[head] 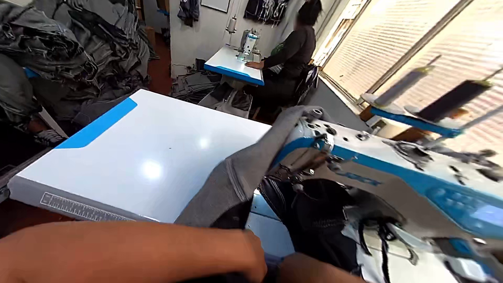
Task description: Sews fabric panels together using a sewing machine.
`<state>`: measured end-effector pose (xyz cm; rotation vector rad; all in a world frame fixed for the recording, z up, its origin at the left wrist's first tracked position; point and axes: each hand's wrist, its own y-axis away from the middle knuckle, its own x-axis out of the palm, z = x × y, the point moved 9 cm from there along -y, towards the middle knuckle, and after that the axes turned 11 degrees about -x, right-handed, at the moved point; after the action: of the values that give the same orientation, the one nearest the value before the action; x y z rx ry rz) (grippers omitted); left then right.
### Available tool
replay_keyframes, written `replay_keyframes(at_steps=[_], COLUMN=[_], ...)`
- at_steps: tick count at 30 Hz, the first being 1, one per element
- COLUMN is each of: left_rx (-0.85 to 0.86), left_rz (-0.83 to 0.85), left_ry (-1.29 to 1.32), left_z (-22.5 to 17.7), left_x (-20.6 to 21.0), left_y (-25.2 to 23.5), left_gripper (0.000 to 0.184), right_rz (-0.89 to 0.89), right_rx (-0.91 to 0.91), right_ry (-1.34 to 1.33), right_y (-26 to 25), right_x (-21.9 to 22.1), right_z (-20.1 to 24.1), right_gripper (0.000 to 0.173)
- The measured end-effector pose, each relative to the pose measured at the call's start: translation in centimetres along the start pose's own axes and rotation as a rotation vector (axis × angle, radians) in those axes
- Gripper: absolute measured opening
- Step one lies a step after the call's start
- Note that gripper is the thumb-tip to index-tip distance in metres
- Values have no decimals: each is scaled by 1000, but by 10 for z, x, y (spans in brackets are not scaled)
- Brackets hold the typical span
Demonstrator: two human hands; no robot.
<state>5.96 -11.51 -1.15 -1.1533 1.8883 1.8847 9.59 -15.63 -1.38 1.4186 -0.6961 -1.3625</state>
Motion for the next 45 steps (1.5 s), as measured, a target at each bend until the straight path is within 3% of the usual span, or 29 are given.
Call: replay_keyframes(at_steps=[3,6,10,12,14,17,21,23,25,26,29,30,32,34,36,37,39,40,42,44,45], left_rx=[-244,-397,-443,-302,-18,169,287,215,71,-11,-242,-315,-486,-626,-645,-551,-294,-209,-155,-97,-61], left_rz=[85,-12,-35,-205,-463,-356,-368,-355,-419,-496,-726,-749,-659,-577,-654,-747,-749,-675,-561,-604,-605], left_ry=[167,205,-94,-120,-59,-1,-310,-298,-230,-201,-117,-67,9,16,-66,-115,3,115,261,302,280], left_z=[34,69,93,83,59,29,13,20,33,44,95,113,135,129,104,89,72,71,72,64,52], left_x=[-8,-29,-42,-46,-43,-17,-4,-10,-34,-54,-100,-102,-85,-69,-78,-86,-93,-88,-73,-67,-62], left_y=[15,38,45,32,11,-9,-4,-4,7,17,46,48,37,28,29,25,4,-13,-41,-51,-55], left_gripper=[44,58,39,32,25,31,24,28,28,26,28,29,27,22,23,24,27,35,62,73,69], right_rz=[12,-145,-481,-593,-716,-836,-429,-297,-290,-380,-981,-1092,-1121,-1162,-1300,-1380,-1468,-1458,-1270,-1186,-1127], right_rx=[207,376,485,449,272,-116,-110,-39,114,198,409,468,524,450,295,183,-78,-198,-348,-417,-429], right_ry=[46,82,68,16,7,-69,-147,-130,-182,-200,-44,-29,-111,-142,-53,-26,-75,-123,-198,-11,46], right_y=[38,79,83,62,37,11,-4,-1,18,32,71,75,57,32,27,29,26,20,1,-8,-9], right_x=[-17,-52,-76,-71,-63,-51,-5,11,10,3,-27,-33,-34,-35,-44,-48,-54,-54,-39,-8,6], right_z=[-18,-36,-65,-73,-62,-21,-4,-12,-24,-36,-90,-105,-119,-109,-85,-74,-56,-49,-26,18,35], right_gripper=[31,25,22,22,22,34,45,44,50,53,49,46,43,41,28,22,34,41,43,21,14])
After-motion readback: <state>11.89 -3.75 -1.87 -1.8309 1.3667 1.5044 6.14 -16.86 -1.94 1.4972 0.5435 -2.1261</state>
